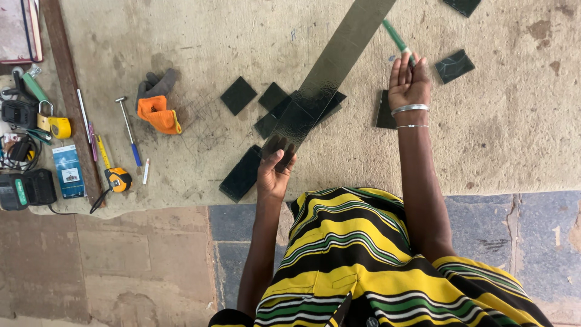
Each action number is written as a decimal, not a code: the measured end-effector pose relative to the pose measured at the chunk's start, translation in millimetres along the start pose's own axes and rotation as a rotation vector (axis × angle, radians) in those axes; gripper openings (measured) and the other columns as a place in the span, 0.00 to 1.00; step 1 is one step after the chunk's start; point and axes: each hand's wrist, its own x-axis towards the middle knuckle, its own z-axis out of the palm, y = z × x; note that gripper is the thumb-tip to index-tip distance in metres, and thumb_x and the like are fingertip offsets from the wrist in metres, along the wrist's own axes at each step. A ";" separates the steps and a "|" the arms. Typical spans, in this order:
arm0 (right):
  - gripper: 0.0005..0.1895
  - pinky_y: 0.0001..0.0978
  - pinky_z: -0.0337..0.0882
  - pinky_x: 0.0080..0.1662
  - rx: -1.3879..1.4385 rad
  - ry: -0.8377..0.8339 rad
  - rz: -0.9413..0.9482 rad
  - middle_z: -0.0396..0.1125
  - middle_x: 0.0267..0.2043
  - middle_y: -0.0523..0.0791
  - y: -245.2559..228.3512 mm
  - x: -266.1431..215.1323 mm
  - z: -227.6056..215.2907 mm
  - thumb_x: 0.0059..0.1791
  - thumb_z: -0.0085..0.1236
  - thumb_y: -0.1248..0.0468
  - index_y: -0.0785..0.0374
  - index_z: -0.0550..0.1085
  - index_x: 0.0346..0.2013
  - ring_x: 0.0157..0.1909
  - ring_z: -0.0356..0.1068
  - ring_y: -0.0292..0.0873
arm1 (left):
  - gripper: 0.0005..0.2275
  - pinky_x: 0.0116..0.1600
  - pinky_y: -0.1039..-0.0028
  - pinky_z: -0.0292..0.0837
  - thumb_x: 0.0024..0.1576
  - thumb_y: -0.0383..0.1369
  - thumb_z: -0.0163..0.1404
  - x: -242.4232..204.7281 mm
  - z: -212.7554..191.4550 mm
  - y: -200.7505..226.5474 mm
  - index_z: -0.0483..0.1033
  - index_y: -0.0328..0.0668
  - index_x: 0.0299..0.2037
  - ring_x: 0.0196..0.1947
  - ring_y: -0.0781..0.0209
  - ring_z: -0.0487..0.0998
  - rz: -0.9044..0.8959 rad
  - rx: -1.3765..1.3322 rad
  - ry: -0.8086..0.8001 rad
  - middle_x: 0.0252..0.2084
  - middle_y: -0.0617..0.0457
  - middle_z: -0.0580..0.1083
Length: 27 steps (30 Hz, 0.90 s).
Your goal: The person uses a green glass scoring tool to mark lines on multiple small dark rectangular glass pieces laid on a workbench. They pick up each piece, score it, and place it back down, repeating the process across several pieces.
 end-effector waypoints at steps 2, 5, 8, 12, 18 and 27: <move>0.17 0.41 0.80 0.59 0.012 -0.069 0.001 0.76 0.48 0.58 -2.6 -2.0 3.5 0.55 0.52 0.60 0.74 0.75 0.49 0.49 0.79 0.48 | 0.19 0.54 0.63 0.79 0.52 0.21 0.61 -1.3 -0.9 0.2 0.77 0.42 0.54 0.49 0.57 0.81 -0.004 -0.013 -0.006 0.49 0.51 0.79; 0.16 0.41 0.81 0.58 0.010 -0.061 -0.005 0.76 0.47 0.58 -3.9 -3.8 7.5 0.55 0.52 0.61 0.73 0.76 0.48 0.48 0.79 0.48 | 0.18 0.53 0.64 0.79 0.52 0.21 0.61 -2.8 -3.0 -1.3 0.77 0.42 0.53 0.48 0.57 0.81 -0.006 -0.014 0.004 0.48 0.52 0.79; 0.15 0.43 0.82 0.57 -0.029 0.000 -0.022 0.76 0.45 0.57 -1.2 -5.6 9.8 0.55 0.52 0.61 0.71 0.76 0.46 0.47 0.79 0.48 | 0.18 0.53 0.63 0.79 0.53 0.21 0.61 0.1 -2.0 -1.8 0.77 0.42 0.53 0.49 0.57 0.81 0.001 -0.013 -0.004 0.47 0.51 0.79; 0.12 0.43 0.83 0.56 -0.040 0.107 -0.030 0.77 0.44 0.56 2.2 -8.2 7.5 0.54 0.55 0.61 0.69 0.76 0.43 0.46 0.80 0.47 | 0.19 0.53 0.64 0.79 0.53 0.21 0.61 -0.3 -2.2 -2.5 0.76 0.42 0.54 0.49 0.56 0.81 0.001 0.004 0.004 0.48 0.51 0.79; 0.13 0.41 0.82 0.55 -0.005 -0.024 -0.021 0.77 0.45 0.56 -2.0 -6.5 14.1 0.53 0.57 0.61 0.70 0.78 0.46 0.46 0.80 0.46 | 0.21 0.52 0.65 0.79 0.52 0.22 0.61 -4.6 3.1 -0.5 0.75 0.42 0.56 0.50 0.56 0.80 0.005 -0.017 -0.027 0.50 0.51 0.78; 0.10 0.45 0.81 0.56 -0.021 0.084 -0.028 0.76 0.46 0.56 -0.3 -1.1 -14.4 0.53 0.57 0.64 0.69 0.77 0.44 0.50 0.79 0.49 | 0.21 0.54 0.65 0.79 0.52 0.21 0.61 2.2 10.1 4.6 0.75 0.40 0.56 0.50 0.56 0.80 0.022 -0.059 -0.032 0.50 0.49 0.77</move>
